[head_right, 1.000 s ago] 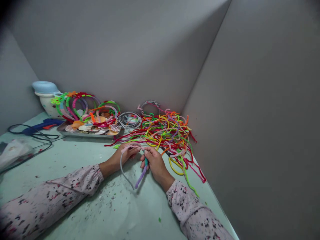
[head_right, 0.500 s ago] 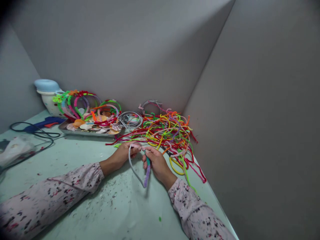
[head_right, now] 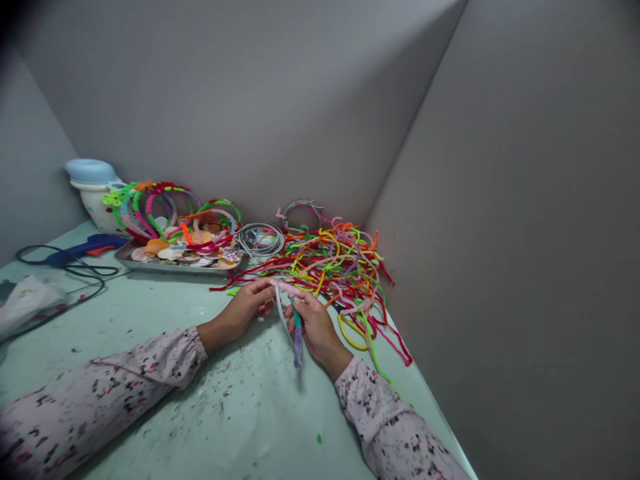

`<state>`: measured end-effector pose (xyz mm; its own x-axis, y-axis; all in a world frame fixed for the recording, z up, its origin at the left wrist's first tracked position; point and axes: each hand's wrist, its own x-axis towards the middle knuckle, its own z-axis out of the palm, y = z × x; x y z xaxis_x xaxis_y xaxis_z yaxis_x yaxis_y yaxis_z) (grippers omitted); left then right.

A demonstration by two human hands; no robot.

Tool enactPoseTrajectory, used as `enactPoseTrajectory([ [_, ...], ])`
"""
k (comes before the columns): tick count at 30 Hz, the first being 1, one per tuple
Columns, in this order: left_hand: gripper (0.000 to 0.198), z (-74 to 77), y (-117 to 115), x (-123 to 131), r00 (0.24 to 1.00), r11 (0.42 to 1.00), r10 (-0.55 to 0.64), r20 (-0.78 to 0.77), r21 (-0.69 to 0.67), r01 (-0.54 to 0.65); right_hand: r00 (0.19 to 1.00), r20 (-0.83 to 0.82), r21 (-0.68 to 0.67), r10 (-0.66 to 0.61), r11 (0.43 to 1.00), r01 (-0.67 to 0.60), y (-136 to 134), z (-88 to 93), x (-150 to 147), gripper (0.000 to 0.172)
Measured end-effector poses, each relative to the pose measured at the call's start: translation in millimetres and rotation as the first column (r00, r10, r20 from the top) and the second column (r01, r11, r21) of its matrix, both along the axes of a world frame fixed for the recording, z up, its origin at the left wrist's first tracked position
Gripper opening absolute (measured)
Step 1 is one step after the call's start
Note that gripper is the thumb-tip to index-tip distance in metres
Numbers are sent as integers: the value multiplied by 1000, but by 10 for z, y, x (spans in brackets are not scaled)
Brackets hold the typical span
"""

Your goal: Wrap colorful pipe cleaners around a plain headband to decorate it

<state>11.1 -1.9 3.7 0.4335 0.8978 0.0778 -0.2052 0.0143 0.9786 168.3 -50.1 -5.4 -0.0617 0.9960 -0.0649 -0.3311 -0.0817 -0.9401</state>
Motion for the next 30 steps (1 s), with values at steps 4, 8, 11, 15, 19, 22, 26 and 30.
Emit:
enactPoseTrajectory([
  [4, 33, 34, -5, -3, 999, 998, 41, -32, 57, -39, 999, 25, -25, -31, 999, 32, -4, 22, -9, 29],
  [8, 26, 19, -11, 4, 993, 982, 42, -108, 189, -21, 999, 22, -71, -41, 997, 42, -23, 67, -18, 30],
  [11, 15, 19, -54, 10, 970, 913, 120, -209, 408, -25, 999, 29, -90, -43, 995, 46, -32, 98, -27, 28],
  [15, 9, 78, -159, 9, 923, 767, 261, -282, 641, -22, 997, 35, -81, -62, 995, 65, -16, 95, -44, 25],
  [19, 9, 138, -222, 5, 935, 710, 249, -252, 704, 1, 994, 37, -79, -101, 991, 104, 10, 60, -56, 24],
  [22, 11, 134, -193, 2, 947, 748, 236, -218, 663, -34, 993, 15, -79, -120, 990, 120, 5, 58, -54, 26],
  [26, 23, 74, -102, 4, 972, 909, 172, -162, 407, -93, 992, 8, -61, -127, 990, 127, -23, 82, -43, 29],
  [30, 34, 30, -53, 21, 995, 991, 59, -74, 128, -49, 989, -15, -59, -149, 987, 148, -19, 71, -23, 32],
])
